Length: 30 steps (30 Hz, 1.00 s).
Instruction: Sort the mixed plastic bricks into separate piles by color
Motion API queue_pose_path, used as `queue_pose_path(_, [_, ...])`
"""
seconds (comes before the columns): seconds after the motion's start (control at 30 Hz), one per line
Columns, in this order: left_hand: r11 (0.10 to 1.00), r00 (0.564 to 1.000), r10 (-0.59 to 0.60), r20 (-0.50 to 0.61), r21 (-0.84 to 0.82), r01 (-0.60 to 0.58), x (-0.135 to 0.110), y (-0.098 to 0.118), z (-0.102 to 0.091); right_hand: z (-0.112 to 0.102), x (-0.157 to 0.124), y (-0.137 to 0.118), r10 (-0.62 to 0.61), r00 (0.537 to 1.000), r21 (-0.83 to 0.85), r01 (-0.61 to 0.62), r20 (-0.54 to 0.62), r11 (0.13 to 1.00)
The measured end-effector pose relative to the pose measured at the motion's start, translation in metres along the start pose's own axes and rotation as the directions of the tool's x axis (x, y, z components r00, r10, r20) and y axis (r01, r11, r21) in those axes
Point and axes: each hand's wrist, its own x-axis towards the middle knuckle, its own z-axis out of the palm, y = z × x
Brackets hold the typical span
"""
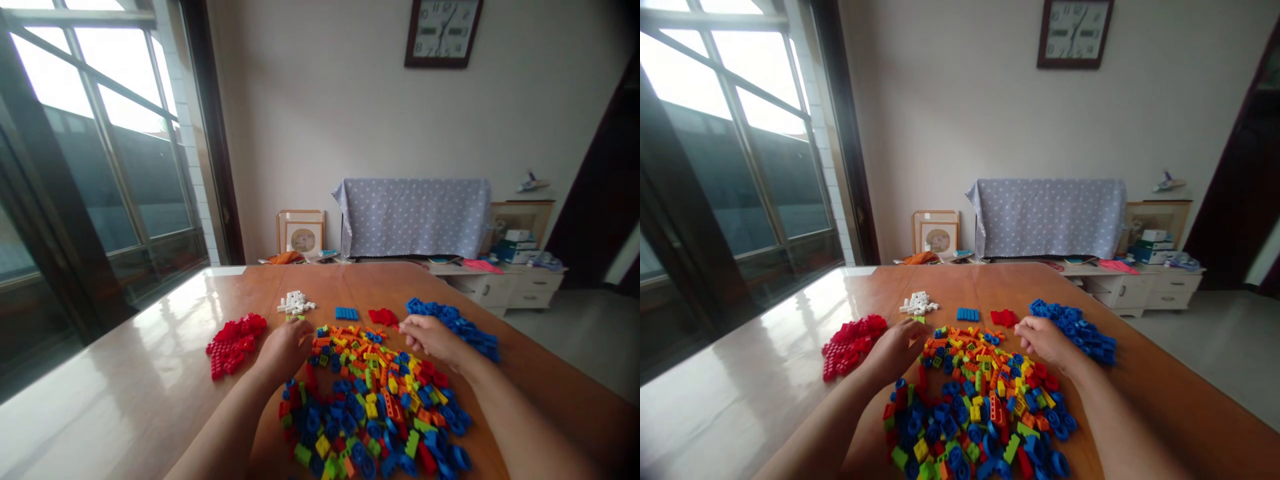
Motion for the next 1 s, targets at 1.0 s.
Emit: queue_pose_path(1.0, [0.898,0.900,-0.361,0.245,0.350,0.265,-0.009,0.018,-0.001,-0.013,0.013,0.015,-0.294,0.925,-0.351,0.199,-0.242,0.915])
